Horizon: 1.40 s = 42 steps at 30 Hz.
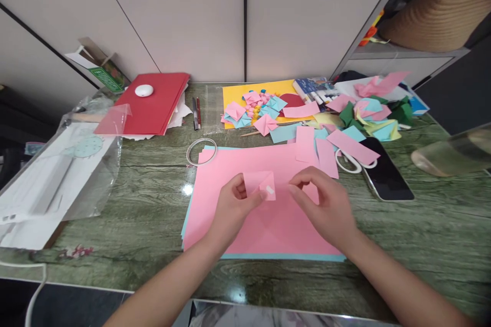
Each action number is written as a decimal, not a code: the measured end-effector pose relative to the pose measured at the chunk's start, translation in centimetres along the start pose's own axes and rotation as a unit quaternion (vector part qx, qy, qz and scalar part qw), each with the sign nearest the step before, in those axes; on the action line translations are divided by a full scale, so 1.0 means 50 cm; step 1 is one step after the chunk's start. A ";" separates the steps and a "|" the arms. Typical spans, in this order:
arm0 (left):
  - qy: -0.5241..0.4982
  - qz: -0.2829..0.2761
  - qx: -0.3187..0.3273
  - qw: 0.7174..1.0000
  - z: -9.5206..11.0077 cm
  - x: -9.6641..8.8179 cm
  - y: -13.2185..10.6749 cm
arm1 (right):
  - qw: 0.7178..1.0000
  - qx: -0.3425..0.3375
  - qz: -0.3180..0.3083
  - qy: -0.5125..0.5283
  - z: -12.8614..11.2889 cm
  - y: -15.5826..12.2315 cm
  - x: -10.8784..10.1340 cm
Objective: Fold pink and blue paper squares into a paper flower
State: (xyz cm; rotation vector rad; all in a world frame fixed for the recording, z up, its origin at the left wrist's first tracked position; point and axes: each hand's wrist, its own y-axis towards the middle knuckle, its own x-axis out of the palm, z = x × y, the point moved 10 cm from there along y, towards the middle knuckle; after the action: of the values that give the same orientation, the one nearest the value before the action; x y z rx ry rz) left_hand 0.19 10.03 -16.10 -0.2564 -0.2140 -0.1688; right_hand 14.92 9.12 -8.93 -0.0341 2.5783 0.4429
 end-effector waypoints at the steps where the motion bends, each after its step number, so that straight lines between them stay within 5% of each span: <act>1: 0.002 -0.002 0.000 1.000 0.000 0.001 -0.001 | 0.997 -0.066 0.020 -0.033 -0.028 -0.006 -0.003; 5: 0.015 -0.010 0.002 1.000 0.007 0.008 -0.003 | 0.966 -0.207 0.048 -0.148 -0.085 -0.030 0.017; 22: 0.251 0.049 0.114 0.960 0.050 0.012 -0.028 | 0.954 -0.186 0.062 -0.225 -0.084 -0.036 0.025; 32: 0.216 0.050 0.106 0.969 0.046 0.009 -0.032 | 0.955 -0.182 0.053 -0.229 -0.076 -0.029 0.026; 42: 0.198 0.049 0.090 0.975 0.047 0.010 -0.027 | 0.913 -0.242 0.078 -0.320 -0.106 -0.046 0.035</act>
State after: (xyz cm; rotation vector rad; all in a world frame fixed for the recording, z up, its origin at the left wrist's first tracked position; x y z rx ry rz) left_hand -0.04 9.31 -13.43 -0.0490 0.1790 -0.0980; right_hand 11.04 5.36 -6.20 0.1261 1.7861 0.9657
